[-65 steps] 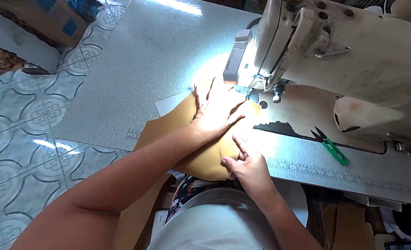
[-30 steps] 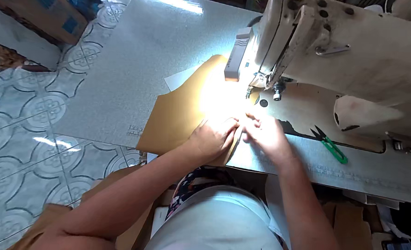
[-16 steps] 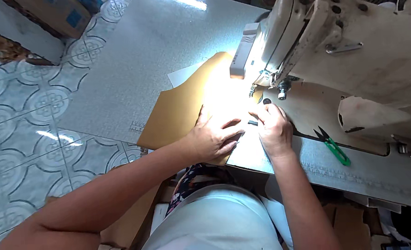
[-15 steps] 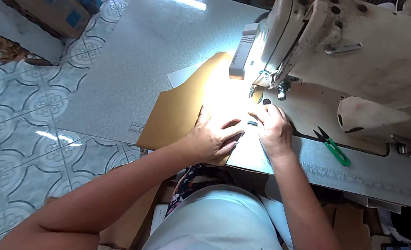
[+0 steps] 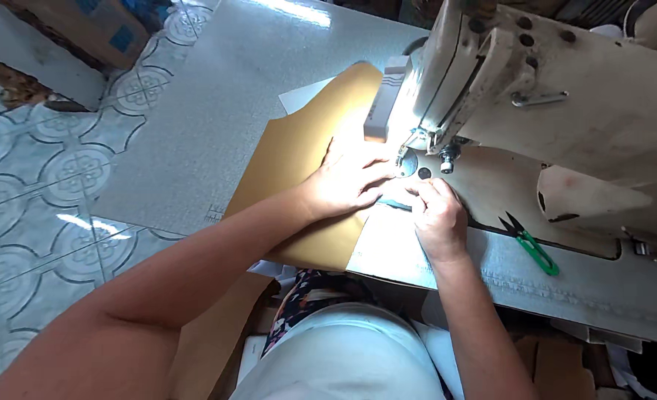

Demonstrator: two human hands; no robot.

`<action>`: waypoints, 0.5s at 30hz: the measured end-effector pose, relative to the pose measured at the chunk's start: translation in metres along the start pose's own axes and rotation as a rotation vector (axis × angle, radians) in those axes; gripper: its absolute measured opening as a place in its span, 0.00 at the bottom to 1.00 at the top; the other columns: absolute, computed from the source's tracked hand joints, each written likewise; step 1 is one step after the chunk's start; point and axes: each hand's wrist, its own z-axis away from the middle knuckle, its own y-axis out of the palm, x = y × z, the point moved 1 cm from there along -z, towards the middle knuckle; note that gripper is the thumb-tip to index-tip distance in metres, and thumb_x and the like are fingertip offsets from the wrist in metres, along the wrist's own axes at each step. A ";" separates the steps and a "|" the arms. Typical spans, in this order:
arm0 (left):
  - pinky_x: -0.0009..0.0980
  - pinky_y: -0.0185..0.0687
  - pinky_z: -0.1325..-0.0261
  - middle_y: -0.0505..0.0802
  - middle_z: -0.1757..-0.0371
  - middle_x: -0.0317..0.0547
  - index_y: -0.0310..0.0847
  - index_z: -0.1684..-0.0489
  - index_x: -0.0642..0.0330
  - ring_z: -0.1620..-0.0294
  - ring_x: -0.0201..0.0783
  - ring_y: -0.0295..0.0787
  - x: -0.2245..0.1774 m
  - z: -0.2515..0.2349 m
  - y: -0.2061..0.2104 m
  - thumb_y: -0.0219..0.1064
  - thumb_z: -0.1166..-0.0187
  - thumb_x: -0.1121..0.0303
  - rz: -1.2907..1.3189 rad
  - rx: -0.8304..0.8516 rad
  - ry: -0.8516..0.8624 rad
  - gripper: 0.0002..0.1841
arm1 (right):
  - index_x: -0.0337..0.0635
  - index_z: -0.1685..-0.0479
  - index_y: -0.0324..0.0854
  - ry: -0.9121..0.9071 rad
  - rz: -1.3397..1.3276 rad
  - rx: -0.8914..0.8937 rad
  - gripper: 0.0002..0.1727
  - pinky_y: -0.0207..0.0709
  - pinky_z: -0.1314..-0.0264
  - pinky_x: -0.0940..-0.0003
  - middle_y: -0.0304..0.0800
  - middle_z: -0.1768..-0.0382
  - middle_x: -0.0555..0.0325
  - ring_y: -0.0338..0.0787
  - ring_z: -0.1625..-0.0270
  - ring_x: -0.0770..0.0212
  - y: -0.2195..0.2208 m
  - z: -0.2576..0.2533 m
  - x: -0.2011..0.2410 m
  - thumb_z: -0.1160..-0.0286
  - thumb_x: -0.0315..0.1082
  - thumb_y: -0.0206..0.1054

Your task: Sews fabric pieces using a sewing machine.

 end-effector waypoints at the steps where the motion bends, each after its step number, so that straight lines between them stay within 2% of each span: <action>1: 0.73 0.46 0.17 0.81 0.21 0.40 0.83 0.27 0.36 0.15 0.47 0.70 0.003 -0.004 0.000 0.52 0.14 0.49 0.000 -0.004 -0.004 0.22 | 0.45 0.53 0.94 0.003 -0.001 0.002 0.14 0.87 0.48 0.58 0.93 0.52 0.51 0.93 0.48 0.52 0.000 0.000 0.000 0.25 0.22 0.63; 4: 0.72 0.47 0.16 0.85 0.25 0.42 0.86 0.31 0.38 0.20 0.48 0.75 0.008 -0.013 -0.002 0.53 0.14 0.47 0.012 -0.020 -0.016 0.22 | 0.44 0.53 0.94 0.012 -0.049 0.011 0.14 0.87 0.47 0.60 0.93 0.51 0.50 0.93 0.47 0.54 -0.003 0.001 -0.001 0.25 0.22 0.63; 7: 0.75 0.45 0.18 0.89 0.30 0.41 0.87 0.37 0.45 0.21 0.48 0.78 0.008 -0.016 -0.007 0.53 0.15 0.47 0.046 0.006 -0.057 0.22 | 0.44 0.48 0.93 0.019 -0.069 0.027 0.15 0.88 0.43 0.61 0.93 0.47 0.52 0.93 0.45 0.58 -0.025 0.007 -0.008 0.22 0.23 0.61; 8: 0.74 0.47 0.17 0.90 0.33 0.41 0.87 0.38 0.47 0.23 0.48 0.79 0.007 -0.018 -0.012 0.53 0.15 0.46 0.048 0.034 -0.095 0.23 | 0.45 0.47 0.93 0.015 -0.006 0.011 0.15 0.87 0.43 0.59 0.93 0.46 0.52 0.92 0.44 0.56 -0.038 0.012 -0.015 0.22 0.24 0.61; 9: 0.71 0.55 0.18 0.92 0.37 0.45 0.87 0.40 0.50 0.26 0.50 0.82 0.008 -0.022 -0.017 0.52 0.13 0.47 0.031 0.054 -0.137 0.23 | 0.46 0.45 0.93 0.018 0.079 -0.013 0.15 0.85 0.41 0.55 0.93 0.46 0.52 0.91 0.42 0.53 -0.052 0.019 -0.024 0.21 0.26 0.62; 11: 0.59 0.66 0.17 0.89 0.33 0.57 0.85 0.35 0.58 0.24 0.55 0.80 0.019 -0.036 -0.024 0.52 0.11 0.48 -0.007 0.058 -0.220 0.25 | 0.46 0.42 0.92 0.076 0.242 -0.030 0.14 0.82 0.39 0.45 0.92 0.42 0.48 0.89 0.38 0.43 -0.081 0.038 -0.048 0.20 0.34 0.64; 12: 0.54 0.66 0.15 0.86 0.29 0.57 0.81 0.29 0.59 0.21 0.53 0.77 0.031 -0.045 -0.020 0.58 0.14 0.46 0.012 0.015 -0.263 0.28 | 0.46 0.39 0.91 0.129 0.301 -0.009 0.17 0.80 0.38 0.39 0.90 0.39 0.44 0.87 0.35 0.38 -0.096 0.048 -0.060 0.21 0.40 0.66; 13: 0.55 0.59 0.12 0.83 0.23 0.55 0.77 0.22 0.57 0.16 0.52 0.72 0.046 -0.055 -0.013 0.64 0.20 0.46 0.039 -0.053 -0.245 0.32 | 0.44 0.36 0.89 0.184 0.339 0.019 0.22 0.78 0.39 0.33 0.88 0.36 0.40 0.85 0.33 0.33 -0.107 0.058 -0.070 0.22 0.46 0.68; 14: 0.58 0.48 0.08 0.79 0.18 0.54 0.73 0.19 0.57 0.12 0.51 0.67 0.057 -0.067 -0.007 0.69 0.24 0.46 0.073 -0.100 -0.199 0.36 | 0.42 0.34 0.88 0.232 0.357 0.037 0.26 0.76 0.39 0.30 0.87 0.35 0.36 0.84 0.33 0.29 -0.115 0.065 -0.078 0.23 0.51 0.69; 15: 0.62 0.37 0.07 0.75 0.14 0.53 0.69 0.15 0.57 0.08 0.51 0.60 0.066 -0.080 -0.004 0.73 0.28 0.49 0.100 -0.097 -0.184 0.40 | 0.40 0.33 0.87 0.270 0.364 0.047 0.27 0.76 0.38 0.30 0.86 0.35 0.34 0.83 0.33 0.28 -0.119 0.072 -0.083 0.21 0.50 0.68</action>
